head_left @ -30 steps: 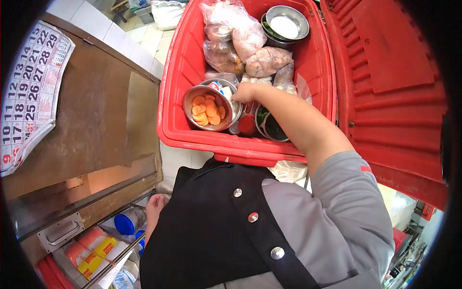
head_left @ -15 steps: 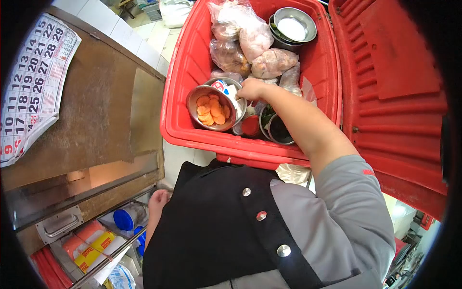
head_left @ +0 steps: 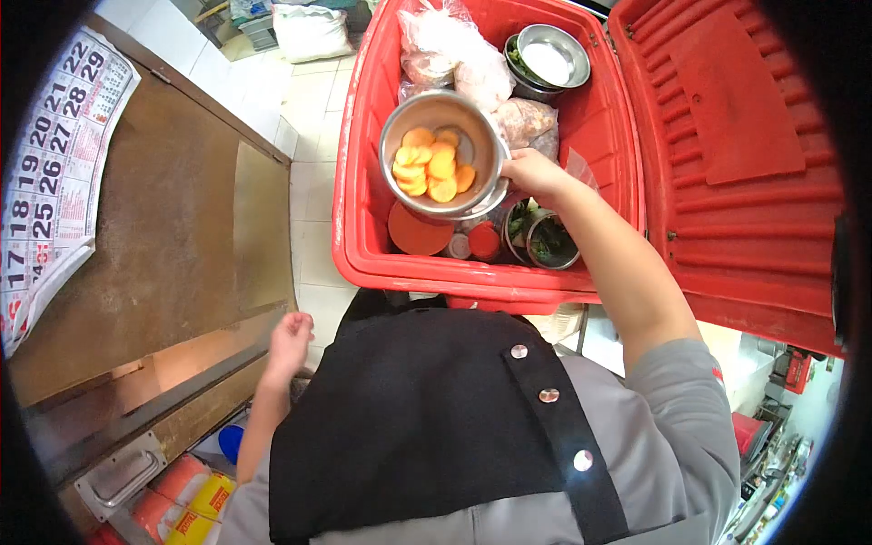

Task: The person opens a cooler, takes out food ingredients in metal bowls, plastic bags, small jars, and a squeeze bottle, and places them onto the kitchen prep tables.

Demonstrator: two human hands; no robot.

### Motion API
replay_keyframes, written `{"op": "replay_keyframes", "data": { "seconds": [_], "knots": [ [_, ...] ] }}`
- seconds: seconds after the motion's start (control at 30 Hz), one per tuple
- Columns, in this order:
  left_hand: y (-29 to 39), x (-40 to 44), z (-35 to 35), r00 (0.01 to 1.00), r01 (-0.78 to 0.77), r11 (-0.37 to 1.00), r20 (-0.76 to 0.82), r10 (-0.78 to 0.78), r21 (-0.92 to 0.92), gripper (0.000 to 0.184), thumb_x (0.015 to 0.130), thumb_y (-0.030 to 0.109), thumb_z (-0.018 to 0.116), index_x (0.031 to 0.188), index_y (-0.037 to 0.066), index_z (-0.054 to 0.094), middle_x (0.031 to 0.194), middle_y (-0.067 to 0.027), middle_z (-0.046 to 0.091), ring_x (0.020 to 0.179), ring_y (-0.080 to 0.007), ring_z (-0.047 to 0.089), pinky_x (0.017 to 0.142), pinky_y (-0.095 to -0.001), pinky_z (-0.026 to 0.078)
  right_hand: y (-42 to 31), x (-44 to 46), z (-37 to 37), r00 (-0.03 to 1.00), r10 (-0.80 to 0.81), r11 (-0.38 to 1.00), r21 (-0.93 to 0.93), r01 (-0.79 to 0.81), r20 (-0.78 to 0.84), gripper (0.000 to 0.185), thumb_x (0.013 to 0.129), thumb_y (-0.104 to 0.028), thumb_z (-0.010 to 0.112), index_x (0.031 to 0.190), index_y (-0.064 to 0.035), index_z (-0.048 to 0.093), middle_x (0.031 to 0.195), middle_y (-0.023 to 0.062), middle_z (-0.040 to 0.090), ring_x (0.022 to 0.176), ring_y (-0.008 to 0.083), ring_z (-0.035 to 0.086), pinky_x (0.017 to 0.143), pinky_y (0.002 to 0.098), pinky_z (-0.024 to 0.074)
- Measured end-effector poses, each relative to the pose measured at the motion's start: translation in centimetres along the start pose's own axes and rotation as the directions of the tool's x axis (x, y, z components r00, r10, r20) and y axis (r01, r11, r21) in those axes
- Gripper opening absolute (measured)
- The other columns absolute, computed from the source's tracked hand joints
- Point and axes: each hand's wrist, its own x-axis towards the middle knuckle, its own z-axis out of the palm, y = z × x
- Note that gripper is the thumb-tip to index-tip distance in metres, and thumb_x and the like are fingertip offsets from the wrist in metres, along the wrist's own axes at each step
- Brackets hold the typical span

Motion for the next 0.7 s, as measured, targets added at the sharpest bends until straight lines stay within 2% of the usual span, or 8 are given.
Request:
{"op": "replay_keyframes", "data": {
  "seconds": [0.1, 0.2, 0.23, 0.4, 0.47, 0.5, 0.67, 0.7],
  "knots": [
    [0.4, 4.3, -2.1, 0.99, -0.138, 0.984, -0.044, 0.134, -0.115, 0.019, 0.098, 0.021, 0.058, 0.1, 0.003, 0.061, 0.085, -0.0005, 0.063, 0.07, -0.0083, 0.058, 0.064, -0.0228, 0.048, -2.0, -4.3, 0.8, 0.997, -0.019, 0.988, 0.151, 0.03, -0.079, 0.025, 0.09, -0.022, 0.06, 0.105, -0.0025, 0.066, 0.089, 0.0099, 0.071, 0.076, 0.021, 0.07, 0.066, 0.0366, 0.0584],
    [2.3, 7.1, -4.0, 0.995, -0.104, 0.993, 0.002, 0.104, -0.056, 0.017, 0.099, 0.021, 0.057, 0.103, 0.005, 0.062, 0.088, -0.0006, 0.064, 0.072, -0.0082, 0.059, 0.065, -0.0225, 0.048, -4.1, -9.6, 1.4, 0.975, 0.012, 0.964, 0.26, 0.048, -0.223, 0.026, 0.093, -0.024, 0.06, 0.109, -0.0041, 0.064, 0.095, 0.0097, 0.071, 0.082, 0.0194, 0.07, 0.069, 0.0352, 0.0578],
    [3.7, 7.5, -4.4, 0.997, -0.075, 0.996, 0.028, 0.077, -0.054, 0.016, 0.098, 0.016, 0.057, 0.104, 0.001, 0.06, 0.09, -0.0029, 0.063, 0.08, -0.0109, 0.06, 0.07, -0.0259, 0.051, -5.6, -12.1, 2.4, 0.956, 0.018, 0.959, 0.277, 0.066, -0.293, 0.025, 0.095, -0.024, 0.056, 0.109, -0.0045, 0.064, 0.098, 0.0102, 0.071, 0.084, 0.0193, 0.07, 0.071, 0.0361, 0.0577],
    [4.0, 13.3, -6.0, 0.984, -0.17, 0.973, 0.023, 0.175, -0.157, 0.016, 0.099, 0.019, 0.057, 0.102, 0.003, 0.061, 0.088, -0.0028, 0.065, 0.071, -0.0095, 0.06, 0.067, -0.0225, 0.048, -4.4, -21.0, 3.4, 0.867, -0.035, 0.875, 0.403, 0.266, -0.497, 0.036, 0.097, -0.029, 0.055, 0.124, -0.006, 0.057, 0.113, 0.0096, 0.066, 0.096, 0.0205, 0.067, 0.075, 0.0388, 0.0573],
    [6.3, 14.2, -6.6, 0.968, -0.243, 0.947, 0.008, 0.251, -0.21, 0.017, 0.1, 0.02, 0.056, 0.103, 0.004, 0.062, 0.088, -0.0025, 0.066, 0.072, -0.0083, 0.06, 0.065, -0.0212, 0.047, -1.8, -25.1, 2.7, 0.873, -0.02, 0.91, 0.354, 0.218, -0.488, 0.046, 0.094, -0.033, 0.059, 0.128, -0.0028, 0.054, 0.124, 0.0097, 0.063, 0.108, 0.0206, 0.064, 0.087, 0.0383, 0.0543],
    [7.9, 14.1, -6.6, 0.952, -0.303, 0.922, -0.031, 0.305, -0.243, 0.018, 0.1, 0.02, 0.056, 0.103, 0.004, 0.062, 0.088, -0.0024, 0.066, 0.072, -0.008, 0.06, 0.064, -0.0209, 0.046, 0.9, -26.8, 1.8, 0.839, 0.028, 0.879, 0.414, 0.239, -0.543, 0.048, 0.094, -0.033, 0.059, 0.129, -0.0013, 0.053, 0.125, 0.0108, 0.062, 0.111, 0.0217, 0.062, 0.092, 0.0385, 0.0527],
    [19.1, 9.5, -5.2, 0.84, -0.541, 0.764, -0.173, 0.515, -0.35, 0.019, 0.102, 0.021, 0.053, 0.103, 0.004, 0.062, 0.089, -0.0024, 0.067, 0.075, -0.0077, 0.061, 0.063, -0.0201, 0.045, 6.7, -36.1, 5.1, 0.742, -0.028, 0.75, 0.477, 0.458, -0.67, 0.058, 0.093, -0.038, 0.06, 0.136, -0.0024, 0.046, 0.136, 0.0094, 0.055, 0.122, 0.0228, 0.055, 0.105, 0.0395, 0.0447],
    [20.7, 8.4, -4.6, 0.826, -0.553, 0.748, -0.125, 0.55, -0.368, 0.02, 0.102, 0.02, 0.052, 0.106, 0.003, 0.062, 0.093, -0.0035, 0.067, 0.079, -0.0088, 0.061, 0.066, -0.0215, 0.048, 8.5, -37.7, 5.8, 0.72, -0.049, 0.708, 0.484, 0.514, -0.692, 0.054, 0.095, -0.033, 0.059, 0.136, -0.002, 0.045, 0.134, 0.0097, 0.055, 0.121, 0.0223, 0.055, 0.1, 0.0394, 0.0474]
  ]
}}
